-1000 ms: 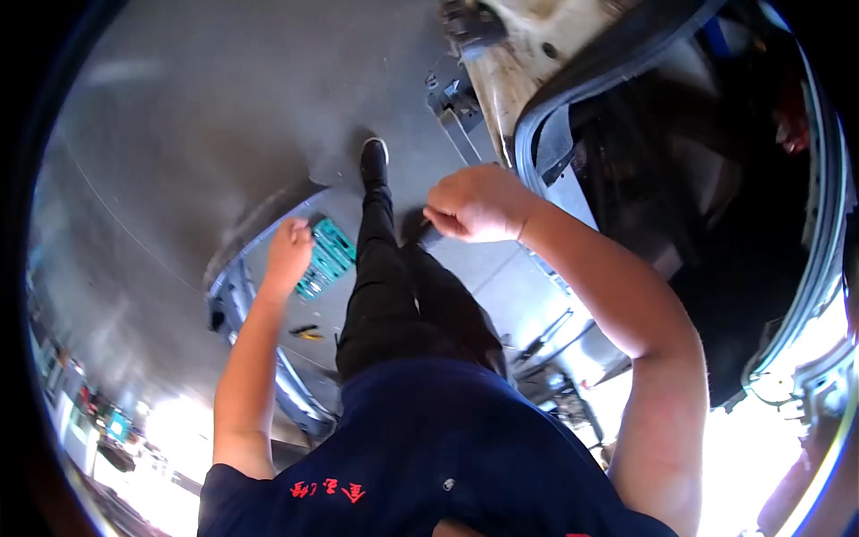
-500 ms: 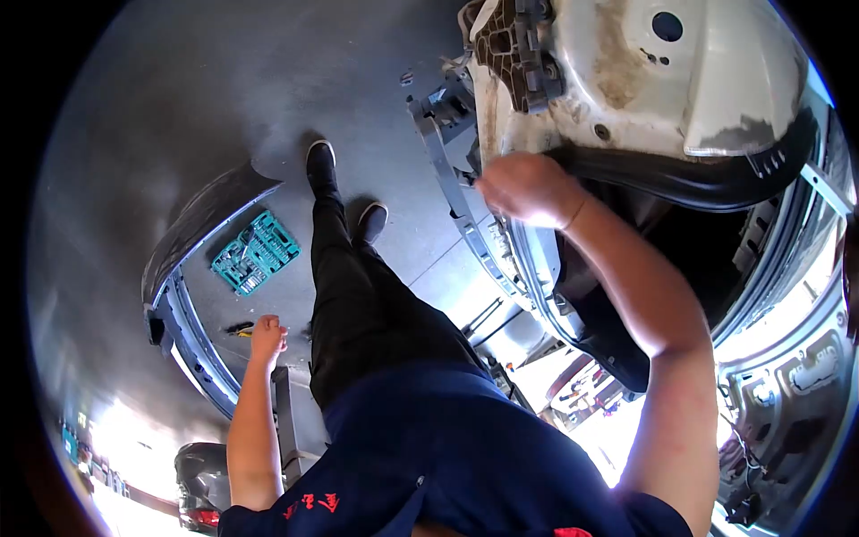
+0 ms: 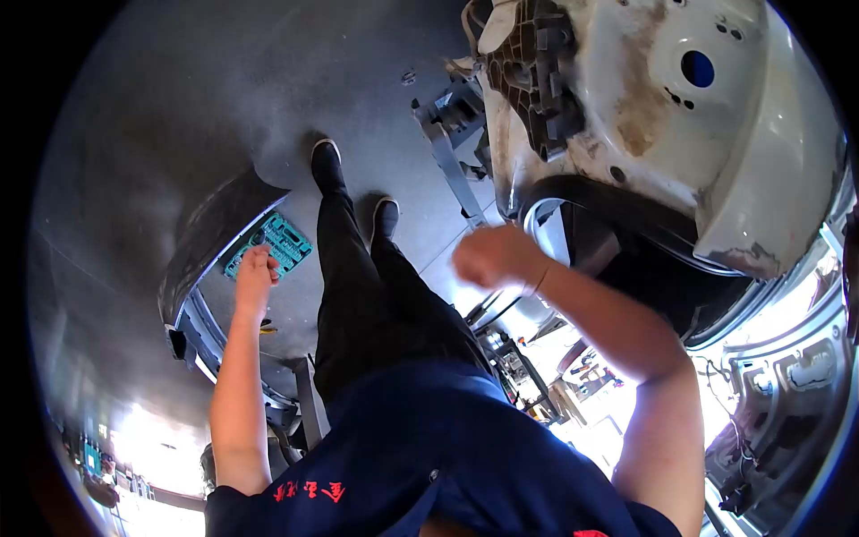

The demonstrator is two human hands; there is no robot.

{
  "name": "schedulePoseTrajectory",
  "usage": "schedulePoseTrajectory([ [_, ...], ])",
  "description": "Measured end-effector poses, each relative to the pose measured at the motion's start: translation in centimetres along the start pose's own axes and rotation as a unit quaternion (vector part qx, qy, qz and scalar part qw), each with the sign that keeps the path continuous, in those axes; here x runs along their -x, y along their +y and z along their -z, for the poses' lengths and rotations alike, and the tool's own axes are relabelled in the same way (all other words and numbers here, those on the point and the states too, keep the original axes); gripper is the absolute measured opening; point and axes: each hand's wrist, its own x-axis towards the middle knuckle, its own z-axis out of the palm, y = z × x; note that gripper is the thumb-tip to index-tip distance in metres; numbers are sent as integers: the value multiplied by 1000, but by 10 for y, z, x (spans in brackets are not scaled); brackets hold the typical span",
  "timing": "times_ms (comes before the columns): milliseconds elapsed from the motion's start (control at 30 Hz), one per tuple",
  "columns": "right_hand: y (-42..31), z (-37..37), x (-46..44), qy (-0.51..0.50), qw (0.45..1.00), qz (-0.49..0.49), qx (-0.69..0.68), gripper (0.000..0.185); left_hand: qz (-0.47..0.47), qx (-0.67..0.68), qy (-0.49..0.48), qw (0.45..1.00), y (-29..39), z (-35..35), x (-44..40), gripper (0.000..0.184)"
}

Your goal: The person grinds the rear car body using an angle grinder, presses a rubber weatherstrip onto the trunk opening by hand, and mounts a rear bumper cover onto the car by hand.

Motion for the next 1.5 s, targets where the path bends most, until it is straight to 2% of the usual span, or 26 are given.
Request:
schedulePoseTrajectory([
  [33, -9, -9, -2, -99, 990, 56, -79, 22, 3, -1, 0, 1000, -4, -1, -2, 25],
  [100, -8, -18, 0, -214, 974, 67, 7, 20, 37, -12, -9, 999, -21, 0, 7, 26],
  [167, 79, -18, 17, -85, 996, 14, -25, 19, 53, -7, -17, 998, -36, 4, 14, 27],
  [267, 61, -31, 17, -38, 996, -14, 77, 18, 82, 0, 11, 997, -66, 10, 26, 25],
  [300, 48, -37, 9, 99, 992, 0, 76, 23, 84, 0, 12, 996, -75, 14, 33, 25],
  [400, 22, -38, -3, 106, 989, 99, 6, 22, 120, -37, 53, 991, -90, 13, 36, 27],
  [467, 31, -39, 1, -53, 987, 155, 1, 19, 104, -26, 59, 992, -104, 12, 40, 27],
  [500, 103, -48, 5, 2, 999, 29, -26, 20, 88, -16, 62, 994, -111, 9, 42, 27],
  [533, 80, -18, 3, 30, 979, 194, 52, 18, 89, -12, 68, 994, -115, 3, 48, 27],
  [567, 78, -13, -2, 30, 976, 207, 57, 18, 72, 15, 73, 995, -114, -6, 53, 27],
  [633, 73, -18, -2, 104, 985, 118, 73, 19, 56, 38, 81, 994, -117, -25, 65, 28],
  [700, 56, -26, -6, 166, 973, 132, 92, 22, 22, 17, 82, 996, -126, -50, 69, 28],
  [800, 36, -17, 1, 131, 955, 263, 45, 23, 28, 66, 87, 994, -130, -95, 86, 27],
  [833, 75, -23, -13, 157, 934, 313, 70, 22, 41, 97, 86, 991, -125, -113, 93, 27],
  [867, 90, -25, -21, 101, 971, 208, 60, 20, 29, 109, 89, 990, -115, -132, 99, 26],
  [900, 83, -30, -33, 63, 970, 190, 137, 18, 20, 119, 91, 989, -100, -150, 102, 26],
  [1000, 74, -25, -75, 242, 947, 194, 82, 17, -132, 112, 43, 984, -30, -201, 117, 29],
  [1100, 34, -37, -32, 299, 933, 197, 6, 20, -273, 179, -16, 945, 64, -254, 135, 29],
  [1133, 28, -54, -11, 290, 944, 157, -23, 23, -309, 145, 6, 940, 87, -269, 136, 29],
  [1167, 17, -65, 20, 212, 976, 42, -37, 24, -353, 110, 26, 929, 108, -287, 135, 30],
  [1233, 22, -113, 69, 143, 983, -41, -103, 26, -353, 131, 13, 926, 136, -329, 129, 33],
  [1300, 32, -168, 110, 131, 978, -45, -159, 28, -357, 134, 1, 924, 150, -365, 101, 37],
  [1367, 28, -196, 133, 169, 972, -38, -160, 27, -475, 130, 128, 861, 155, -401, 64, 37],
  [1400, 25, -200, 142, 227, 961, -21, -158, 27, -472, 115, 125, 865, 156, -408, 57, 37],
  [1467, 26, -187, 162, 338, 929, 33, -150, 29, -623, 46, 289, 725, 168, -425, 52, 42],
  [1500, 22, -173, 164, 345, 925, 34, -157, 29, -638, 21, 333, 693, 164, -424, 49, 43],
])
